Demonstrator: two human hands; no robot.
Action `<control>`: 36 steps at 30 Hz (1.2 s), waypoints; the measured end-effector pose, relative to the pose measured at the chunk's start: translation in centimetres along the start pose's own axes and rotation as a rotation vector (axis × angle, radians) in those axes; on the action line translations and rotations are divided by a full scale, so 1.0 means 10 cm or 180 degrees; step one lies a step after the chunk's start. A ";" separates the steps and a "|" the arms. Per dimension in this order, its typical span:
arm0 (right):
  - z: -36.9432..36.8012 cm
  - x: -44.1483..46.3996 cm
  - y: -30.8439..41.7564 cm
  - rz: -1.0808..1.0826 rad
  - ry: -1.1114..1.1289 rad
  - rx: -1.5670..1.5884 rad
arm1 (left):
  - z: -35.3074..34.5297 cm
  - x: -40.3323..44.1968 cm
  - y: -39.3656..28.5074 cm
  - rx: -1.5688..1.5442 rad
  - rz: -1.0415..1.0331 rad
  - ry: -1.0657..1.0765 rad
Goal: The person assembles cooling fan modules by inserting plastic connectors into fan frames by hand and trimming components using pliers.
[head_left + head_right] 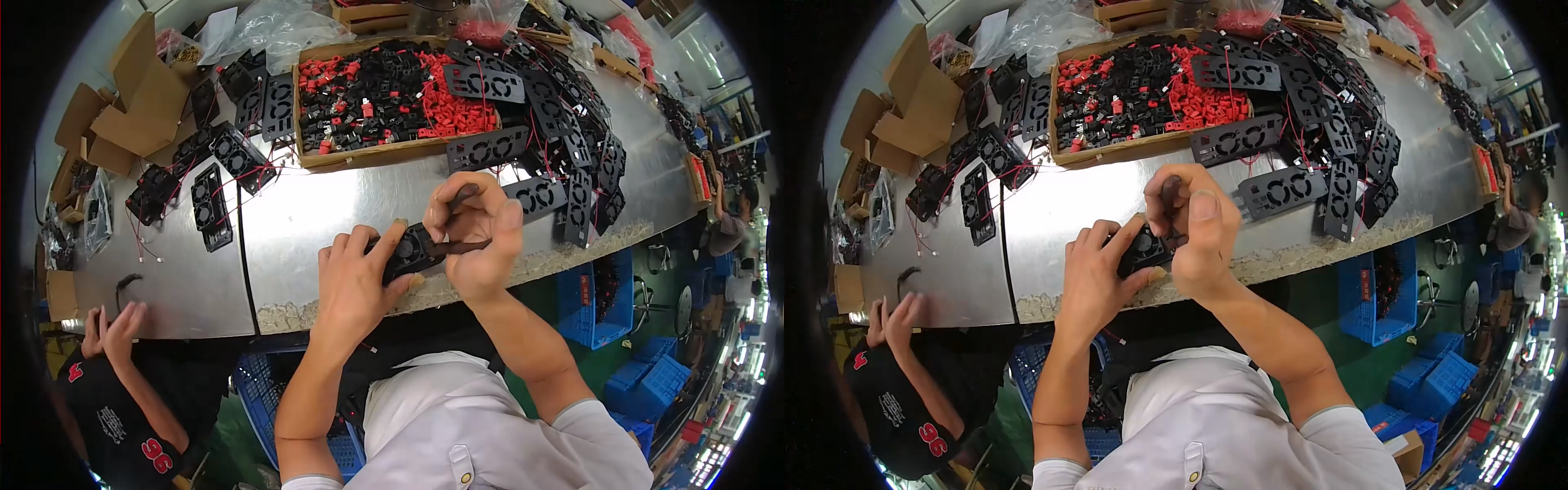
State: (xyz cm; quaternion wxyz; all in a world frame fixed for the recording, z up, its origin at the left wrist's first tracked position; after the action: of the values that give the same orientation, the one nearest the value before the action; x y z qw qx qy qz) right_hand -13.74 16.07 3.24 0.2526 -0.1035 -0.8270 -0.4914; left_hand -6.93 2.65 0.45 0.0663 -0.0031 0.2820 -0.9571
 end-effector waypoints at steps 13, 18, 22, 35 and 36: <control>0.01 0.13 -0.11 -0.0707 0.0157 0.0530 | 0.01 0.25 0.14 -0.0186 -0.0453 0.0410; -0.15 0.21 -0.02 -0.0809 0.2254 0.1081 | -0.03 0.70 0.17 -0.0094 -0.1445 0.1199; -0.57 0.16 0.00 -0.1016 0.3909 0.1212 | -0.10 1.00 -0.03 0.0236 -0.2031 0.1953; -0.18 -0.07 0.28 -0.1654 0.1734 0.0851 | 0.04 0.75 0.11 0.0160 -0.0916 0.0957; -0.23 -0.24 0.16 -0.2091 0.1750 0.0704 | 0.05 0.70 0.13 0.0140 -0.0768 0.0796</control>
State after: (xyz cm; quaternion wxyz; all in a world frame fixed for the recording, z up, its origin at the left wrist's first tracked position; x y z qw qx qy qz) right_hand -10.32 15.06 4.16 0.3031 0.3271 -0.7657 -0.4635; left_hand -13.66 0.44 -0.07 -0.0845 0.0837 0.2646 -0.9570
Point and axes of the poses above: each hand's wrist, its own x-axis towards the middle knuckle, its own z-axis out of the back of the hand, y = z × x, the point moved 6 cm from there along x, towards the middle knuckle, and after that the axes turned 12 degrees about z, right-handed, at the moved point
